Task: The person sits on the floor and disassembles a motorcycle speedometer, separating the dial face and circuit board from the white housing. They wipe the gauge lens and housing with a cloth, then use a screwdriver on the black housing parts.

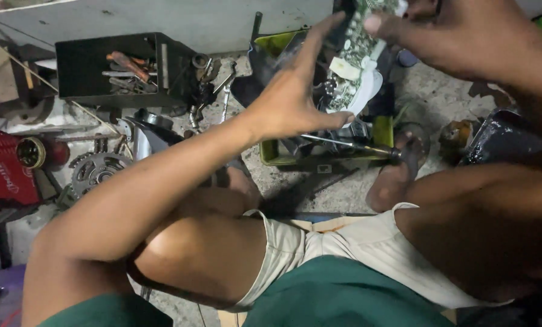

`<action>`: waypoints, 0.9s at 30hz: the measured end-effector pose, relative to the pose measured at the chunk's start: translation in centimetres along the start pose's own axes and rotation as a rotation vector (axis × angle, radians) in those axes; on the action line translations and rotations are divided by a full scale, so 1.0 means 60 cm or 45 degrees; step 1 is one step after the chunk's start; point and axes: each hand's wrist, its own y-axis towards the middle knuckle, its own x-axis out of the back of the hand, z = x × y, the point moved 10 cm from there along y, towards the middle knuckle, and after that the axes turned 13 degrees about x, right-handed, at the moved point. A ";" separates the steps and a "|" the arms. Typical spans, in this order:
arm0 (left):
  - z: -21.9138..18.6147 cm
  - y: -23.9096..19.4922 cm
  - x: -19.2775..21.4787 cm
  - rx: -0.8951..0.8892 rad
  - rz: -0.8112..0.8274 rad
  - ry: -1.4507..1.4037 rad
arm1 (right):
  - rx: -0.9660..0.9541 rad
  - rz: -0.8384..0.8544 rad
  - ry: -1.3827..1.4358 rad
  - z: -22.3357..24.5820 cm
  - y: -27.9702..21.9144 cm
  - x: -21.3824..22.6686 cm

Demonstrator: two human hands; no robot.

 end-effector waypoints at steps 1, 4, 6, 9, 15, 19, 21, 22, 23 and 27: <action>0.002 0.001 -0.012 0.000 0.004 -0.001 | -0.003 -0.001 0.001 -0.016 0.001 -0.005; 0.040 0.011 -0.036 0.178 0.005 0.039 | 0.286 0.018 0.045 -0.017 0.011 -0.019; 0.047 0.005 -0.039 0.083 -0.131 0.200 | 0.392 -0.033 -0.086 -0.017 0.003 -0.019; 0.065 0.006 -0.065 0.146 -0.062 0.158 | 0.091 0.108 0.281 -0.043 -0.004 -0.051; 0.065 0.007 -0.094 0.136 0.016 -0.068 | 0.363 0.126 -0.344 -0.102 -0.036 -0.093; 0.088 0.004 -0.116 0.139 0.126 -0.154 | 0.377 0.132 -0.464 -0.131 -0.051 -0.102; 0.094 0.004 -0.117 0.177 0.162 -0.273 | 0.322 0.190 -0.731 -0.140 -0.057 -0.102; 0.105 0.009 -0.122 0.177 0.166 -0.274 | 0.318 0.191 -0.729 -0.140 -0.061 -0.096; 0.118 0.013 -0.130 0.199 0.197 -0.242 | 0.322 0.212 -0.911 -0.140 -0.066 -0.091; 0.130 0.013 -0.120 0.311 0.184 0.006 | 0.241 0.251 -1.507 -0.143 -0.087 -0.053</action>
